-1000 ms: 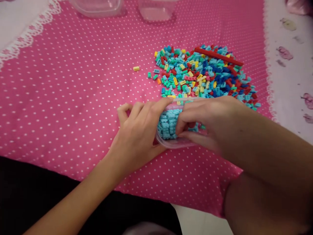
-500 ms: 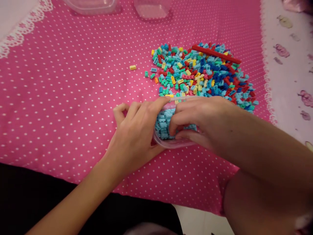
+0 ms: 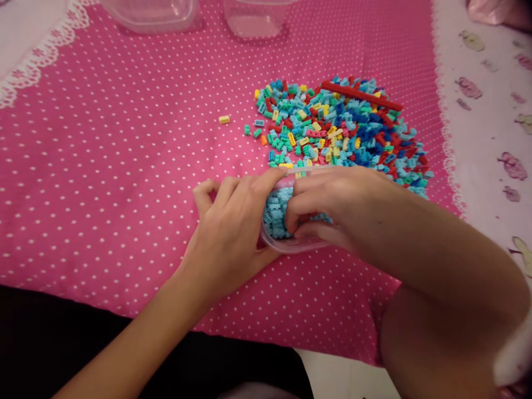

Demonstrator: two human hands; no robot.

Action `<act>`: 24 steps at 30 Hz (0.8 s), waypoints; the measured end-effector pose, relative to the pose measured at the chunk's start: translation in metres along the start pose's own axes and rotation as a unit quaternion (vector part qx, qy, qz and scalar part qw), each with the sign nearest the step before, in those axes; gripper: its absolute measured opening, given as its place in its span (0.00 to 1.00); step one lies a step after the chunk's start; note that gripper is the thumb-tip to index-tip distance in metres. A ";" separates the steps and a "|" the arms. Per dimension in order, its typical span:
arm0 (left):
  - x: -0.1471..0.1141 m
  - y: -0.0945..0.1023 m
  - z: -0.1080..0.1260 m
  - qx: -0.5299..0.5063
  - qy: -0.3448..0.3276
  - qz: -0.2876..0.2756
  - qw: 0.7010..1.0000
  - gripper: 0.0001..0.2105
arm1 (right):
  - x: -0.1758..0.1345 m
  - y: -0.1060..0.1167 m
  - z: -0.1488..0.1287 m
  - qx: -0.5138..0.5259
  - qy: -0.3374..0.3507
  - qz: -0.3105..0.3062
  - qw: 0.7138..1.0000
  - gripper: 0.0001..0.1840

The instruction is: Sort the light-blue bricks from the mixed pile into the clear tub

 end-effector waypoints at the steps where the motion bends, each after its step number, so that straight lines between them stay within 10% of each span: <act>1: 0.000 0.000 -0.001 -0.001 0.001 -0.002 1.000 0.36 | 0.001 -0.001 -0.001 -0.012 0.002 -0.014 1.000 0.16; 9: -0.002 0.001 -0.004 0.006 -0.005 -0.012 1.000 0.36 | -0.001 0.018 0.000 -0.003 0.055 -0.062 0.997 0.12; 17: -0.002 0.003 -0.009 0.002 -0.022 -0.017 1.000 0.32 | -0.023 0.089 0.082 -0.028 -0.111 0.312 0.943 0.04; 24: 0.001 0.002 -0.012 0.001 -0.029 -0.027 0.999 0.34 | 0.011 0.054 0.096 -0.130 -0.104 0.323 0.932 0.17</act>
Point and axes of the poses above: each hand's wrist, its own x-axis towards the middle knuckle, its own y-axis out of the back of the hand, z = x × y, the point moved 7 cm from there along x, towards the middle knuckle, and after that the axes turned 4 degrees about -y, right-handed, at the moved point
